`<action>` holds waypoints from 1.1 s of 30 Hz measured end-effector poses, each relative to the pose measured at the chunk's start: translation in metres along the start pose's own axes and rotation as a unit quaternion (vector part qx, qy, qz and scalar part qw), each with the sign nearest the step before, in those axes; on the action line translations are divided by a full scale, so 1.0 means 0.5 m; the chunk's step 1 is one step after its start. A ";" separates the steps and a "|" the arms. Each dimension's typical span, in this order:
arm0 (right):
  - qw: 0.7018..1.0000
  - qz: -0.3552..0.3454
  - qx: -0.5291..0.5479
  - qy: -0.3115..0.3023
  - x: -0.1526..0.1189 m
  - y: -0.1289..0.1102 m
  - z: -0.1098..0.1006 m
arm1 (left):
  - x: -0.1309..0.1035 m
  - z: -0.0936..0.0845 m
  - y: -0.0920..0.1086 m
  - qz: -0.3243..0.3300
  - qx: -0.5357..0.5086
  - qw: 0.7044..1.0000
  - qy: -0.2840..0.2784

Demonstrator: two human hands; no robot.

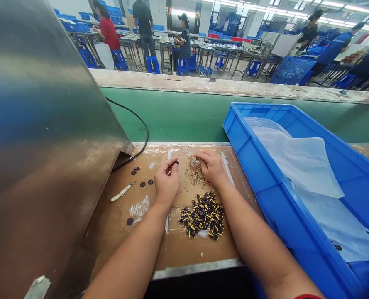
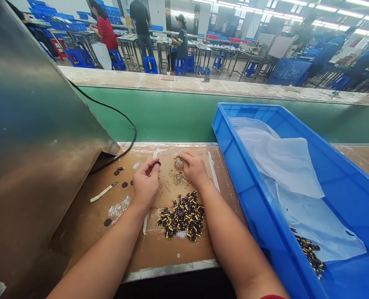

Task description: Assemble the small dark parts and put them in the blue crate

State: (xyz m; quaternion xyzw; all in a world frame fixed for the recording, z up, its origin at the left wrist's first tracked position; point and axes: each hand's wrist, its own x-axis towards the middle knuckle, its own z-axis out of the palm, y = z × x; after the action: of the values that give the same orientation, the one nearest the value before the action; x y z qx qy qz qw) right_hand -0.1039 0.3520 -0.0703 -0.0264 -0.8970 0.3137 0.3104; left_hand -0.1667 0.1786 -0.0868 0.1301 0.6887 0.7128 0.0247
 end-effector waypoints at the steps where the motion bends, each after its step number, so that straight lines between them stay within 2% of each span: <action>1: 1.000 0.004 0.005 0.003 0.000 0.001 0.002 | 0.000 0.000 -0.001 -0.004 -0.003 1.000 -0.003; 6: 0.998 0.020 0.038 0.039 -0.001 -0.002 -0.004 | 0.001 0.000 -0.001 -0.032 -0.057 0.998 -0.017; 10: 0.985 0.102 0.092 0.105 -0.024 -0.044 -0.028 | -0.001 0.000 -0.002 -0.056 -0.112 0.991 -0.042; 12: 0.962 0.171 0.175 0.121 -0.041 -0.074 -0.032 | -0.003 0.001 -0.004 -0.071 -0.123 0.988 -0.053; 14: 0.922 0.234 0.287 0.112 -0.056 -0.099 -0.024 | -0.006 0.001 -0.005 -0.085 -0.130 0.986 -0.063; 17: 0.862 0.279 0.414 0.092 -0.067 -0.117 -0.003 | -0.014 0.002 0.002 -0.084 -0.126 0.985 -0.076; 21: 0.824 0.304 0.467 0.097 -0.066 -0.116 0.013 | -0.027 0.003 0.021 -0.044 -0.073 0.992 -0.092; 26: 0.799 0.319 0.502 0.094 -0.063 -0.118 0.009 | -0.039 -0.002 0.034 0.072 -0.023 0.991 -0.111; 28: 0.782 0.331 0.522 0.087 -0.062 -0.121 0.007 | -0.039 -0.005 0.035 0.091 -0.018 0.989 -0.113; 31: 0.759 0.350 0.544 0.079 -0.061 -0.124 0.003 | -0.037 -0.006 0.037 0.038 -0.080 0.990 -0.112; 33: 0.764 0.343 0.540 0.083 -0.061 -0.127 0.000 | -0.034 -0.005 0.039 -0.039 -0.178 0.978 -0.104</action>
State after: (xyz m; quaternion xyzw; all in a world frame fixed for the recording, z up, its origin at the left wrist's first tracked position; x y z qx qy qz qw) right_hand -0.0702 0.2937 -0.0499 -0.1863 -0.4813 0.8282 0.2187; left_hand -0.1479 0.1714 -0.0701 0.1701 0.5487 0.8054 0.1464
